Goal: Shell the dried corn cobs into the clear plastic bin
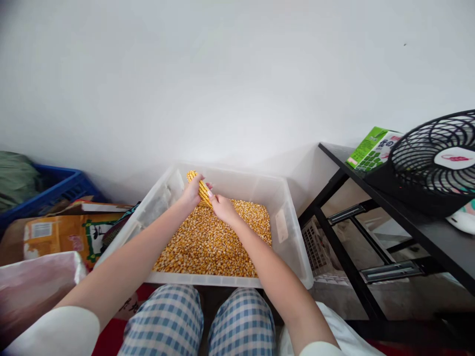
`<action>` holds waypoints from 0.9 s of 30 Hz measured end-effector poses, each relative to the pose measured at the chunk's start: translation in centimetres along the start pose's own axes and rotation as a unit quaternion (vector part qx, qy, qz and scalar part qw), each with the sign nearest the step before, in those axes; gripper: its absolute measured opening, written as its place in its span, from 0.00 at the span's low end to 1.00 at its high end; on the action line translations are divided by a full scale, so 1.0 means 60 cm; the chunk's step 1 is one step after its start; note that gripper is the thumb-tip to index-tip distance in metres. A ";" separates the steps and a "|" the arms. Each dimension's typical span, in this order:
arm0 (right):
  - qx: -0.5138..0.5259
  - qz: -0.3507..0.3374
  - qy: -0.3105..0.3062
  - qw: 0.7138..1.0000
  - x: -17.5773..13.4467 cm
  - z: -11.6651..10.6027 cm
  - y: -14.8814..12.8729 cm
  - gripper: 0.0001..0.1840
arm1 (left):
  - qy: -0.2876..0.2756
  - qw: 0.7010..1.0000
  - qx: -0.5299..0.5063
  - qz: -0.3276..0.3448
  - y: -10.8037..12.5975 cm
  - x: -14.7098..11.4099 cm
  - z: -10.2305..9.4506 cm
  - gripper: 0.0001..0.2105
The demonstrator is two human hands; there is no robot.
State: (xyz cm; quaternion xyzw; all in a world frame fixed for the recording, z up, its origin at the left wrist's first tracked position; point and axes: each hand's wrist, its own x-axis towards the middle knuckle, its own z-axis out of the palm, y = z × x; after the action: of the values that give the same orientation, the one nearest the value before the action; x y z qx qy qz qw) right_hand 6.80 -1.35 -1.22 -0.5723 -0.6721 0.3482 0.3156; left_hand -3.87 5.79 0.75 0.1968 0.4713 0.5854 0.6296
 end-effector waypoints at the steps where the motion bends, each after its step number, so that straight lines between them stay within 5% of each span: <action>1: -0.004 -0.004 0.005 1.000 0.000 0.002 0.001 0.35 | -0.001 1.000 0.000 -0.006 -0.002 0.002 -0.002 0.09; 7: -0.050 -0.026 0.028 0.998 0.000 0.030 0.009 0.35 | 0.009 0.999 0.022 -0.029 -0.020 0.017 -0.020 0.09; 16: 0.128 0.082 -0.040 0.988 0.008 0.022 0.019 0.35 | -0.003 0.999 0.032 -0.021 -0.017 0.014 -0.005 0.08; 24: 0.041 0.058 0.036 0.997 0.003 0.022 0.013 0.39 | -0.032 0.999 0.016 -0.030 -0.019 0.004 -0.002 0.08; 27: 0.072 0.067 0.008 0.995 0.004 0.015 0.010 0.39 | -0.030 0.999 0.011 -0.018 -0.018 0.001 0.001 0.10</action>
State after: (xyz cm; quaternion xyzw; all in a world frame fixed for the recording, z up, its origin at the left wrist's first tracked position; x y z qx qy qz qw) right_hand 6.34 -1.18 -2.23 -0.5949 -0.6027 0.4115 0.3369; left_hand -3.25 5.60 -0.12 0.2126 0.4618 0.5623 0.6522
